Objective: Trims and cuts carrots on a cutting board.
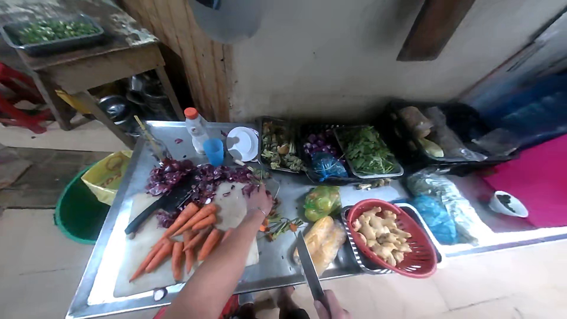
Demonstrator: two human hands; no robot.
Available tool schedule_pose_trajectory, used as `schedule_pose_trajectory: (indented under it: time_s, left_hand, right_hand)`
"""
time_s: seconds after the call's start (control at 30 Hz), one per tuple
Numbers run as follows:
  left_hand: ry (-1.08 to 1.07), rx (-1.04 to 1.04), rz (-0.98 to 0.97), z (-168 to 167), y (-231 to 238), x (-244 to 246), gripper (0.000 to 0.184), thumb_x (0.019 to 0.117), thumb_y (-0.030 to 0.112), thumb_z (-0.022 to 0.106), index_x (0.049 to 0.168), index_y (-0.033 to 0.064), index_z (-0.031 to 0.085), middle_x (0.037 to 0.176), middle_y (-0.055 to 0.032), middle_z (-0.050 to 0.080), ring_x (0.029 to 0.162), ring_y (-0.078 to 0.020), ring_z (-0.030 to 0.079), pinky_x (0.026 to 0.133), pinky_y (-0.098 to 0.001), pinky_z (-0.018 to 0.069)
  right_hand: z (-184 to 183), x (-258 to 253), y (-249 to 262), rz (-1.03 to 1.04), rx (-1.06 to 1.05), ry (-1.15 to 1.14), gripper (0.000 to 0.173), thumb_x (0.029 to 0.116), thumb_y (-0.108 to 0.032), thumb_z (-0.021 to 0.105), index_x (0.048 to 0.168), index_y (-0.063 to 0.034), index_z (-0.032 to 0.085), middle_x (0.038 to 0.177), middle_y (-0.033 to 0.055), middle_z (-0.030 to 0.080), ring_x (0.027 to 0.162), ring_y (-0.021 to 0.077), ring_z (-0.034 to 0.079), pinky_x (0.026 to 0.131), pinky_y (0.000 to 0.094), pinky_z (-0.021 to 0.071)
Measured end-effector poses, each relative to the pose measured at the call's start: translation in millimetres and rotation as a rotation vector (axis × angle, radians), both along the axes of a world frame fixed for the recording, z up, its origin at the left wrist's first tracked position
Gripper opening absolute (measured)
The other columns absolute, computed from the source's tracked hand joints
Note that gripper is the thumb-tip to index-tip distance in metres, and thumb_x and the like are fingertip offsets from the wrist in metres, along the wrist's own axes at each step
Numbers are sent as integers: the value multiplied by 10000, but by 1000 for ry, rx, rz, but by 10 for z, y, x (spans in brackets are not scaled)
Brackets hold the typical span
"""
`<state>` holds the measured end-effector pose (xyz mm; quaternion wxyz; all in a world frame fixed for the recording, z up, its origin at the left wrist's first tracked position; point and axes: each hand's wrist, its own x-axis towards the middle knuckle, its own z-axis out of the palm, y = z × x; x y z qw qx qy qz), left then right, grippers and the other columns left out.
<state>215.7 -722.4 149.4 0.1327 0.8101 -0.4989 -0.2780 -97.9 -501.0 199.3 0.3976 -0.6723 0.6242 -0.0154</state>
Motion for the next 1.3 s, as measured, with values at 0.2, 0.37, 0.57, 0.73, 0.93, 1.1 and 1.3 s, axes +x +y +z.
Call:
schedule_pose_trajectory:
  time_s: [0.2,0.37,0.57,0.73,0.93,1.1,1.3]
  left_hand:
    - [67,-108,-134,-105,345,-143,471,1030,384,587,1430,135,588,1464,-138,560,1319,-326,563,1099,-553,459]
    - [-27,-281,-55,175,312,161,426,1013,390,626,1351,130,650,1434,-138,582,1274,-344,594,1055,-558,496]
    - [-151,-285,-225,48,303,189,541,961,414,688,1409,122,603,1544,-185,453,1428,-410,418,1147,-646,346]
    - [-256,-94,-837,-431,791,-189,576,980,522,598,1513,324,506,1661,-89,322,1551,-364,228,1188,-737,145]
    - [-501,-89,-714,-412,406,300,550,994,92,564,1469,369,565,1636,-135,369,1529,-453,235,1153,-790,118]
    - [-455,-160,-533,-4,381,460,491,996,245,620,1481,287,562,1613,-146,392,1505,-410,314,1158,-727,239]
    - [-14,-326,-396,153,1321,75,414,992,293,648,1377,138,644,1427,-150,587,1299,-322,583,1077,-532,495]
  right_hand:
    - [27,17,-21,-22,-4,-22,428,1059,-411,507,1274,-52,599,796,133,700,706,294,709,688,526,586]
    - [35,-23,21,-16,15,11,471,1057,-464,487,1290,-71,597,829,148,715,749,324,722,708,566,584]
    - [18,-50,100,-68,-3,-59,432,1056,-407,512,1299,-60,599,869,167,724,801,342,731,744,574,588]
    - [-50,-79,149,-112,-16,-64,432,1050,-432,516,1288,-82,601,881,155,726,822,332,732,763,570,590]
    - [-105,-67,210,-113,-24,-68,446,1047,-469,515,1298,-109,597,874,147,726,805,331,732,745,575,590]
    - [-64,-13,216,-122,-5,-85,452,1050,-462,517,1325,-109,582,918,153,728,845,332,734,780,571,591]
    - [-135,10,121,-222,-126,-192,518,1057,-452,498,1457,-125,528,1060,121,726,935,269,720,862,524,592]
